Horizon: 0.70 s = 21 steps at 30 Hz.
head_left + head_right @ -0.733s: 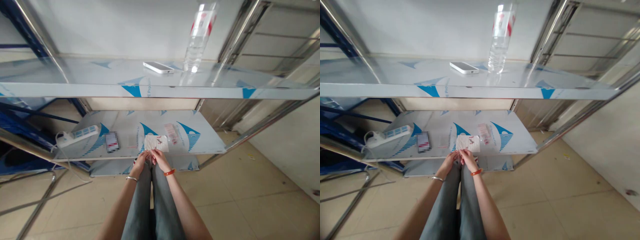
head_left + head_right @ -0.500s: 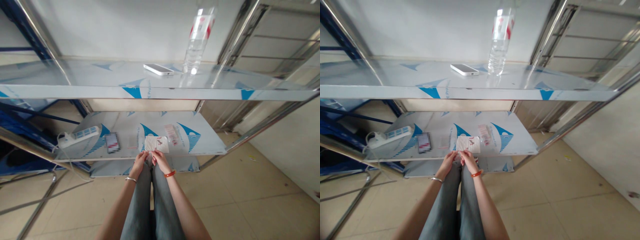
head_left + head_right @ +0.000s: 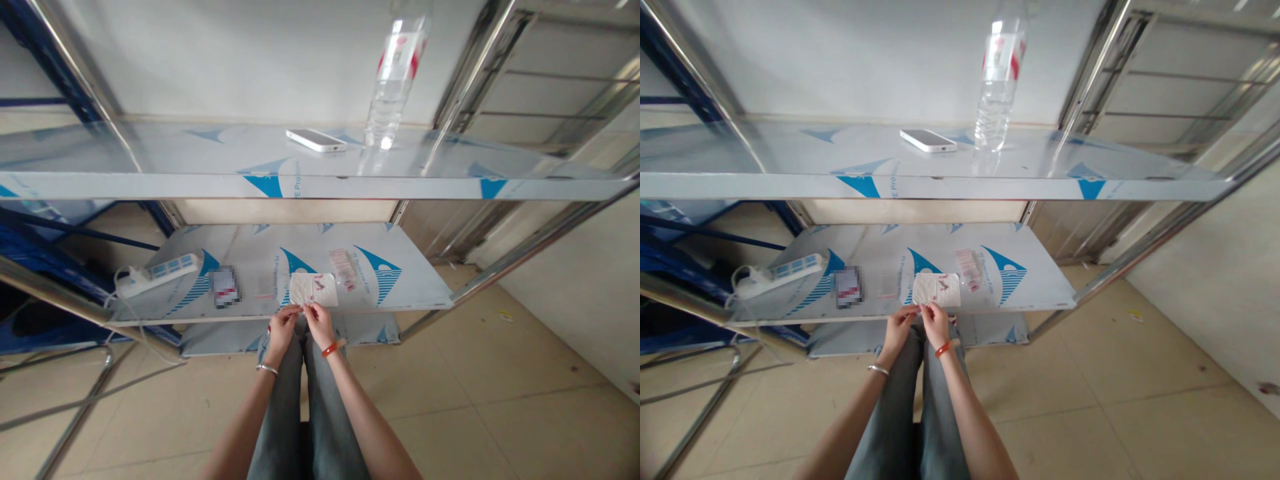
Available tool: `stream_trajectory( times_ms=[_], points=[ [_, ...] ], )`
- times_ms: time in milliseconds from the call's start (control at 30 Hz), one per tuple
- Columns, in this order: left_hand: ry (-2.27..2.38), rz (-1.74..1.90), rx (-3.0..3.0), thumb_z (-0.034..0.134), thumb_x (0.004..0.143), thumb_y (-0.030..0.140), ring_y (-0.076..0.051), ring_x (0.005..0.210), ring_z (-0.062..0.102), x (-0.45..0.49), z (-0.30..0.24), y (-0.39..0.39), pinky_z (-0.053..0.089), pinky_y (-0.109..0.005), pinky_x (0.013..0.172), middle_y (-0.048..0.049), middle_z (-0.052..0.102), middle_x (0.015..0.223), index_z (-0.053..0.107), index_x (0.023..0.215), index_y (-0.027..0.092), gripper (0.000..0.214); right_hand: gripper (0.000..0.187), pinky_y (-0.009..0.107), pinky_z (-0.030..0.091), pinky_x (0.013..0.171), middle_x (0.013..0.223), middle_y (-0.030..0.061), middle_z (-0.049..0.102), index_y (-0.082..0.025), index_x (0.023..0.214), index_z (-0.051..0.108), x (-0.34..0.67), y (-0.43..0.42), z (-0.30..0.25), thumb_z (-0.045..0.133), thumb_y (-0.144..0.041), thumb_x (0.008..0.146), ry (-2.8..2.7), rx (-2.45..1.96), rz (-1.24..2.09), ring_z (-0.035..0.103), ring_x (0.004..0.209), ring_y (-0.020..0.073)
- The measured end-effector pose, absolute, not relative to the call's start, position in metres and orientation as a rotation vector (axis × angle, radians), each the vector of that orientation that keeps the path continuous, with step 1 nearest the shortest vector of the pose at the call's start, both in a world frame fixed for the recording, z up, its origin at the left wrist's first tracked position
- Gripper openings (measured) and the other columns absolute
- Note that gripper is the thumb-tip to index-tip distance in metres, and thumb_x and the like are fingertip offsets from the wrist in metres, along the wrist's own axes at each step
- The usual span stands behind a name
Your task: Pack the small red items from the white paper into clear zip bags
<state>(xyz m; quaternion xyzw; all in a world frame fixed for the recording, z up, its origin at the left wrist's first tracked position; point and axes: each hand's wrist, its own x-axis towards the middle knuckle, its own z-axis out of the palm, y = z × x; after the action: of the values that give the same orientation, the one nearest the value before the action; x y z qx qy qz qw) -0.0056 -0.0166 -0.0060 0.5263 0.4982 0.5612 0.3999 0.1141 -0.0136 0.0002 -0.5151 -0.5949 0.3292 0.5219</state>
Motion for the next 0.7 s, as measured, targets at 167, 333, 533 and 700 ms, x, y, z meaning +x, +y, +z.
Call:
stream_trajectory(
  times_ms=[167,333,533,700],
  points=[
    [1.338,1.410,1.428,0.053,0.077,0.025,-0.021,0.091,0.064,0.000,0.000,-0.021,0.047,-0.035,0.088,-0.0085,0.072,0.093,0.072,0.086,0.017,0.023,0.036,0.023,0.030,0.050,0.053,-0.0026,0.046,-0.020,0.061,0.046,0.107,-0.023,0.007,0.043,-0.043,0.089,-1.541,-1.255,0.656,0.042,0.049,0.0109],
    [1.513,1.446,1.303,0.061,0.074,0.032,-0.022,0.094,0.063,0.001,-0.001,-0.022,0.050,-0.032,0.079,-0.0104,0.068,0.106,0.070,0.094,0.016,0.028,0.036,0.022,0.032,0.053,0.055,-0.0013,0.050,-0.019,0.061,0.049,0.102,-0.028,0.008,0.044,-0.041,0.089,-1.590,-1.236,0.609,0.043,0.050,0.0108],
    [1.500,1.586,1.172,0.070,0.067,0.025,-0.024,0.103,0.059,0.004,0.002,-0.026,0.045,-0.034,0.088,-0.0079,0.066,0.113,0.068,0.104,0.021,0.038,0.032,0.025,0.045,0.063,0.067,0.0001,0.058,-0.020,0.067,0.054,0.104,-0.013,0.006,0.060,-0.050,0.077,-1.112,-1.178,1.042,0.055,0.065,0.0142],
    [1.281,1.677,1.175,0.073,0.063,0.018,-0.027,0.117,0.050,0.006,0.012,-0.024,0.034,-0.041,0.104,-0.0089,0.065,0.115,0.071,0.096,0.023,0.034,0.048,0.031,0.052,0.064,0.084,0.0061,0.066,-0.020,0.088,0.060,0.105,0.007,0.007,0.053,-0.065,0.074,-0.624,-0.858,1.717,0.063,0.076,0.0189]
  ],
)
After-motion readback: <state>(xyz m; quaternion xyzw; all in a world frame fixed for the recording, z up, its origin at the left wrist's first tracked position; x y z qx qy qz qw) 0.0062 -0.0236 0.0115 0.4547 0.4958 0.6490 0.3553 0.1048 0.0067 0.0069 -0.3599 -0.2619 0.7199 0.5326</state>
